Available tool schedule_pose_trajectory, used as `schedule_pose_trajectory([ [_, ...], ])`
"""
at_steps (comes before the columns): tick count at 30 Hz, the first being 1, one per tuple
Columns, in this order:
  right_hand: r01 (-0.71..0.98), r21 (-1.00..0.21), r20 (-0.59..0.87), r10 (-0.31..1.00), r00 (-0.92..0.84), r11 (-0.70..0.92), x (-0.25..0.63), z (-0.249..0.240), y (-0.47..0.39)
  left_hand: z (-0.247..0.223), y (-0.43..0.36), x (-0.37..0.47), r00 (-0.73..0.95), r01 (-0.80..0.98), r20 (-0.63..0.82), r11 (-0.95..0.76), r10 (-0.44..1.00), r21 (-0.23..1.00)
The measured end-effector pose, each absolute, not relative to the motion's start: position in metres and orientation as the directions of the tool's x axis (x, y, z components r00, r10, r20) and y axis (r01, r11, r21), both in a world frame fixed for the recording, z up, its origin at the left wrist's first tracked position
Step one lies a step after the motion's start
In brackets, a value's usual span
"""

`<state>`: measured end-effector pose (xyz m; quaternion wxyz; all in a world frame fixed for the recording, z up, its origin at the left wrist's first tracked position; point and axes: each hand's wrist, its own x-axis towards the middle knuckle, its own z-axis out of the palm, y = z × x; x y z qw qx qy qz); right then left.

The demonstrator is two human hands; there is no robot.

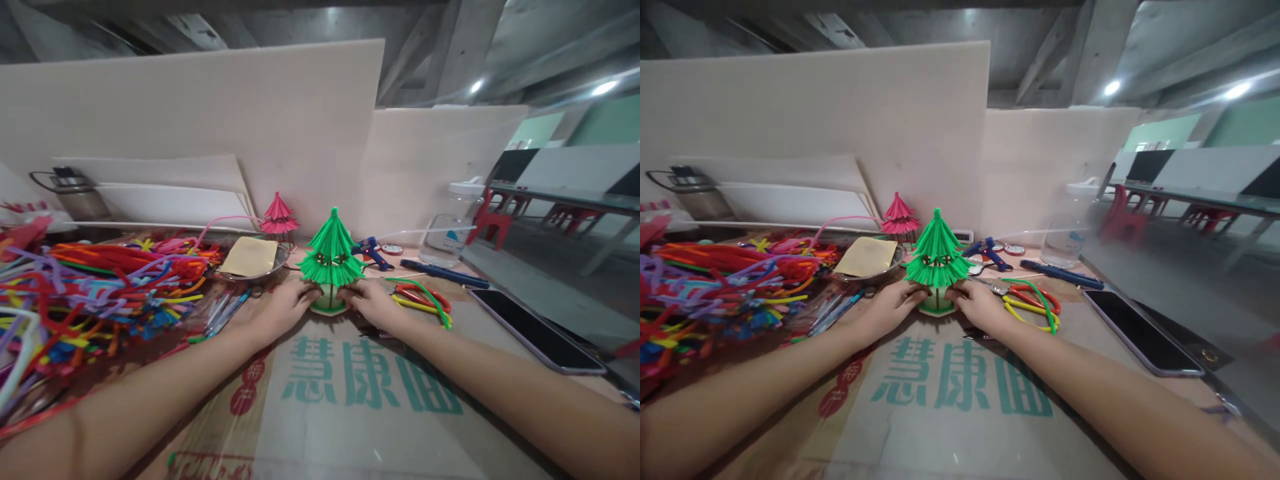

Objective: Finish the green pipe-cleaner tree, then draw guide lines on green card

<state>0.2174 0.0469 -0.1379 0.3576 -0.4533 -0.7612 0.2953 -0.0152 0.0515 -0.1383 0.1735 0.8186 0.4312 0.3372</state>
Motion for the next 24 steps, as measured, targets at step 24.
schedule_pose_trajectory([
  [24,0.443,-0.839,0.229,0.943,-0.24,0.316,0.231,-0.141,0.056,-0.131,0.058,-0.015,0.187,0.572,0.431,-0.454,0.883,0.683],
])
